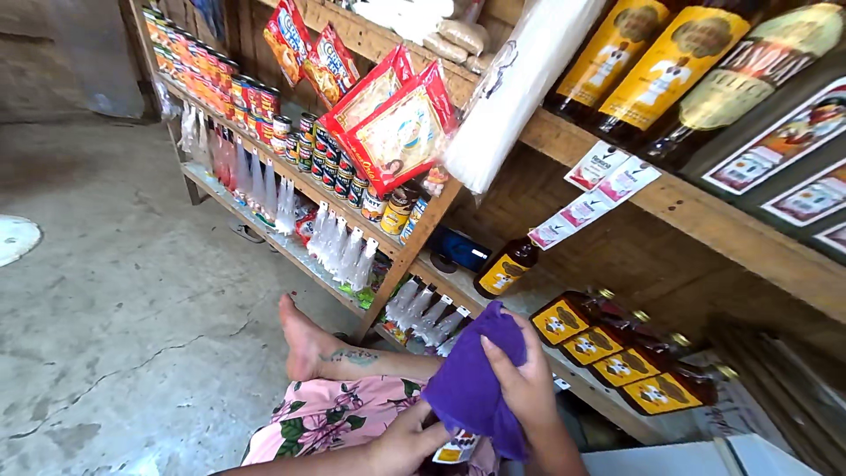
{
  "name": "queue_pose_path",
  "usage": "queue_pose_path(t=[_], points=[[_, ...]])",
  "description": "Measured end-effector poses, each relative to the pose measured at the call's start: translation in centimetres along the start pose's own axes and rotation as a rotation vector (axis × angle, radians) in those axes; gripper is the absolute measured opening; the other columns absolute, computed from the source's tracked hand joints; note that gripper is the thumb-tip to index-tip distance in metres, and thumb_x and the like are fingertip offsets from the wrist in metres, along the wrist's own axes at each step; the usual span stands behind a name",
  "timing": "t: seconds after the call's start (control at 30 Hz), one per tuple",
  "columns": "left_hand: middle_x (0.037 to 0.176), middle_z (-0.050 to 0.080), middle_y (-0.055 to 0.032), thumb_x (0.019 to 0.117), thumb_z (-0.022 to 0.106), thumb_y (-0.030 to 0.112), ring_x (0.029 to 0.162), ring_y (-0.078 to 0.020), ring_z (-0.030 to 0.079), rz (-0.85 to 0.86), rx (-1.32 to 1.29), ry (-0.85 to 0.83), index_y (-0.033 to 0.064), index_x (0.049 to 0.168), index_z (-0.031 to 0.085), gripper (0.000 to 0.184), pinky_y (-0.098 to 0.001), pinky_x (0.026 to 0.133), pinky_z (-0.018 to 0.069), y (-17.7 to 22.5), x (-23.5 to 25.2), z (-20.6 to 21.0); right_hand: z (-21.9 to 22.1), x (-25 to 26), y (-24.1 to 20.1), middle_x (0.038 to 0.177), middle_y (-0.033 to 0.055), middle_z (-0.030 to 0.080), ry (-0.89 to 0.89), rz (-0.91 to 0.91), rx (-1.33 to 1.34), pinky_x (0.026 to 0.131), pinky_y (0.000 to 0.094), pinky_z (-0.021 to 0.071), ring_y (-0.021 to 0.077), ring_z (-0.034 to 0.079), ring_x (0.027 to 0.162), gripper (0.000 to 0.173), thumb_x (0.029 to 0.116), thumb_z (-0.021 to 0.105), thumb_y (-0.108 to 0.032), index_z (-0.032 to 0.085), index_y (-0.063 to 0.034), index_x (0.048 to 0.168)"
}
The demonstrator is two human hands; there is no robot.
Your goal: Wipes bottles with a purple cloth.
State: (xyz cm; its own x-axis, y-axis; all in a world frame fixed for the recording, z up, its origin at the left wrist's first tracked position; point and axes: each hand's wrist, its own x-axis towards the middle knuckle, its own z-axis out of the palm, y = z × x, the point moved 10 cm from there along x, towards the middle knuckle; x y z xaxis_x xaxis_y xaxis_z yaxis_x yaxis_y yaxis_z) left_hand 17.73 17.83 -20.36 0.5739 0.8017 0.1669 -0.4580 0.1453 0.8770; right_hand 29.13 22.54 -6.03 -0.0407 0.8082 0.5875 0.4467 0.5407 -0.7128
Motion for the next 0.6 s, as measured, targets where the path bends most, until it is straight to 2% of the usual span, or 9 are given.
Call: queue_pose_path(t=[0.03,0.13,0.27,0.33,0.4,0.43,0.53,0.6], points=[[0.117,0.068,-0.0003,0.1023,0.057,0.028,0.108,-0.0041,0.065,0.038,0.032,0.012,-0.0013,0.133,0.053,0.042,-0.029,0.099,0.0539,0.1,0.2,-0.2,-0.2,0.0,0.0,0.125,0.0113,0.065,0.017,-0.012,-0.025,0.098,0.0173,0.0519,-0.0009,0.062,0.113,0.056,0.0944,0.067,-0.023,0.051,0.0126,0.134],[0.113,0.07,-0.0004,0.1043,0.054,0.029,0.104,-0.0046,0.067,0.116,0.027,0.016,-0.0031,0.129,0.054,0.04,-0.0295,0.097,0.0556,0.3,0.1,-0.6,-0.1,-0.6,0.0,0.133,0.0141,0.061,0.034,-0.027,0.006,0.103,0.0162,0.0487,-0.002,0.059,0.12,0.061,0.097,0.064,-0.022,0.043,0.0174,0.139],[0.11,0.073,0.0062,0.1053,0.048,0.044,0.103,-0.0033,0.069,0.082,-0.039,0.042,0.0051,0.127,0.059,0.046,-0.0293,0.097,0.0558,0.5,-0.6,-1.0,0.9,-2.3,0.2,0.15,0.0194,0.05,-0.063,-0.028,0.083,0.111,0.0178,0.0424,0.0001,0.051,0.133,0.076,0.0965,0.066,-0.025,0.032,0.021,0.146],[0.108,0.074,0.0044,0.101,0.05,0.057,0.101,-0.007,0.071,0.01,-0.134,0.037,0.0074,0.129,0.056,0.057,-0.0311,0.094,0.058,-0.3,-0.5,-1.2,1.3,-3.6,0.6,0.152,0.0132,0.049,-0.097,-0.054,0.068,0.114,0.0198,0.0403,-0.0012,0.047,0.136,0.077,0.0964,0.068,-0.034,0.036,0.0126,0.149],[0.106,0.075,0.0026,0.0933,0.055,0.068,0.099,-0.0098,0.072,-0.03,-0.206,0.054,0.0096,0.13,0.055,0.069,-0.0325,0.091,0.0595,-0.7,-0.7,-1.4,1.4,-5.0,1.4,0.143,0.0017,0.06,-0.083,-0.085,0.001,0.11,0.0222,0.0446,-0.0032,0.052,0.13,0.069,0.0934,0.069,-0.046,0.051,-0.007,0.147],[0.106,0.075,0.0023,0.0901,0.057,0.072,0.099,-0.01,0.072,-0.031,-0.225,0.065,0.0105,0.129,0.055,0.073,-0.0324,0.09,0.0596,-0.8,-0.7,-1.5,1.4,-5.7,1.8,0.14,-0.0015,0.062,-0.076,-0.085,-0.002,0.108,0.0229,0.0462,-0.0032,0.054,0.127,0.066,0.0916,0.07,-0.049,0.055,-0.0131,0.145],[0.105,0.075,0.0034,0.0884,0.058,0.073,0.099,-0.0082,0.071,0.021,-0.238,0.063,0.0136,0.125,0.061,0.07,-0.0314,0.091,0.0587,-0.6,-0.6,-1.7,1.8,-6.9,2.6,0.14,-0.0142,0.06,-0.086,-0.035,0.129,0.107,0.0219,0.049,-0.0036,0.055,0.126,0.064,0.0883,0.077,-0.042,0.052,-0.0268,0.145],[0.105,0.075,0.0046,0.0903,0.057,0.071,0.1,-0.0068,0.071,0.051,-0.237,0.046,0.0155,0.123,0.063,0.064,-0.0303,0.091,0.0581,-0.6,-0.5,-1.6,1.8,-7.1,2.7,0.139,-0.0174,0.06,-0.076,-0.023,0.18,0.106,0.0214,0.0497,-0.0036,0.056,0.125,0.063,0.0874,0.078,-0.04,0.052,-0.0314,0.145]])
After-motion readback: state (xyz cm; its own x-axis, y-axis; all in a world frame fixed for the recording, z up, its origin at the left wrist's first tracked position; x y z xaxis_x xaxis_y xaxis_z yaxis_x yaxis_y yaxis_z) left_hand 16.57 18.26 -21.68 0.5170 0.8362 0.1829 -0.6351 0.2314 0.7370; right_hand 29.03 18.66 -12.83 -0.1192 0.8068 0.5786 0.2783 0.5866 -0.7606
